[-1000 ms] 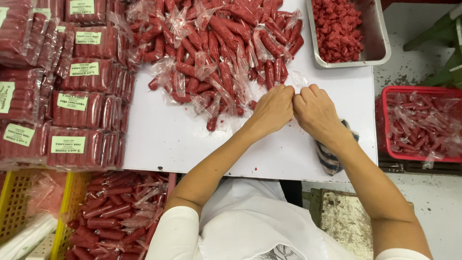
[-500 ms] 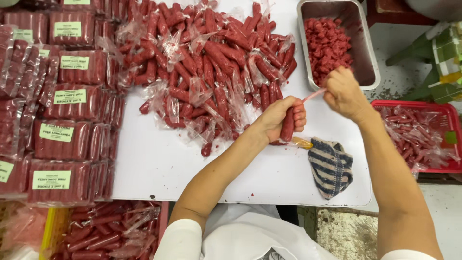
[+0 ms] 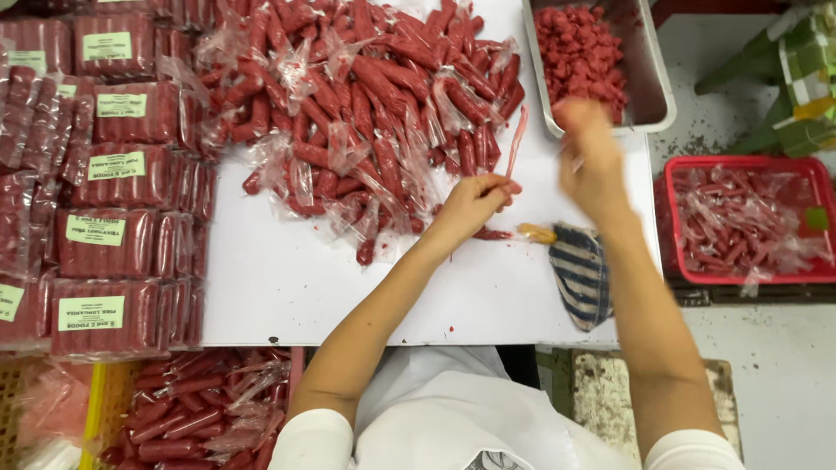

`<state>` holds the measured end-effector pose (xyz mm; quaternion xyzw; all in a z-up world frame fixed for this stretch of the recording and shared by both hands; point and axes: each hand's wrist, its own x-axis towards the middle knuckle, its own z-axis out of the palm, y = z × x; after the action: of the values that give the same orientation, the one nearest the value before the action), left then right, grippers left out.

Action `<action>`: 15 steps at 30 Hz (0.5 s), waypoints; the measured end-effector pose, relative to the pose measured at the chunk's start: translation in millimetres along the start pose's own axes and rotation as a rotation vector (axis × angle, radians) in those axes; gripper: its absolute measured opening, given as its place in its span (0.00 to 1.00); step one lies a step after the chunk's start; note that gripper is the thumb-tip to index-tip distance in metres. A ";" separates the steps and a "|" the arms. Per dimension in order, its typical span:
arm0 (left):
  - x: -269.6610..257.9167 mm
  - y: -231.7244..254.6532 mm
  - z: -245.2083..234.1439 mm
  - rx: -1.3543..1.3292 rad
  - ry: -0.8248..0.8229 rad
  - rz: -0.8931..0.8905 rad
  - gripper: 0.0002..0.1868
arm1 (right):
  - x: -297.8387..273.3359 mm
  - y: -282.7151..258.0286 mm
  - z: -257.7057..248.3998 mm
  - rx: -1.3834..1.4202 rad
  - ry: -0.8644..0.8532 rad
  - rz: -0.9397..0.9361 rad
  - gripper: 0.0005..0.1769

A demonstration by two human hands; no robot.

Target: The person repeatedly picks up individual sausages from a pile on a white table, places them into clear plastic bags, and ties the bags closed. The person then places the tied bags into a red basket below the table. The workspace includes stacks of pre-packaged sausages and a tray of ground meat.

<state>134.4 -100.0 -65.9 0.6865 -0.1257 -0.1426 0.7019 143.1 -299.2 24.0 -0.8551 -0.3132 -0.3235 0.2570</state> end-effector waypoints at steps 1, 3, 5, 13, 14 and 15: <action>-15.9 11.1 -3.4 0.001 -0.010 -0.009 0.13 | -8.5 -30.5 -0.3 -0.002 0.000 0.014 0.32; -47.7 33.6 -14.4 0.822 0.006 0.220 0.09 | -22.0 -93.1 2.5 0.044 -0.561 0.211 0.34; -88.6 42.7 -23.7 0.964 0.010 0.257 0.07 | -44.3 -101.7 2.4 0.034 -0.580 0.187 0.21; -168.6 -2.6 -44.3 -0.705 -0.025 -0.290 0.12 | -84.9 -164.9 33.3 0.304 -0.653 0.341 0.13; -165.4 -7.7 -44.2 -0.738 0.089 -0.256 0.13 | -94.1 -159.3 48.0 0.113 -0.564 0.182 0.09; -160.7 -12.2 -43.7 -0.770 0.202 -0.221 0.14 | -102.4 -152.7 61.8 -0.076 -0.467 0.025 0.05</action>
<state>1.3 0.2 -76.1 0.3934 0.0808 -0.1857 0.8968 -0.7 -194.8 -53.7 -0.9195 -0.3413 -0.1254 0.1491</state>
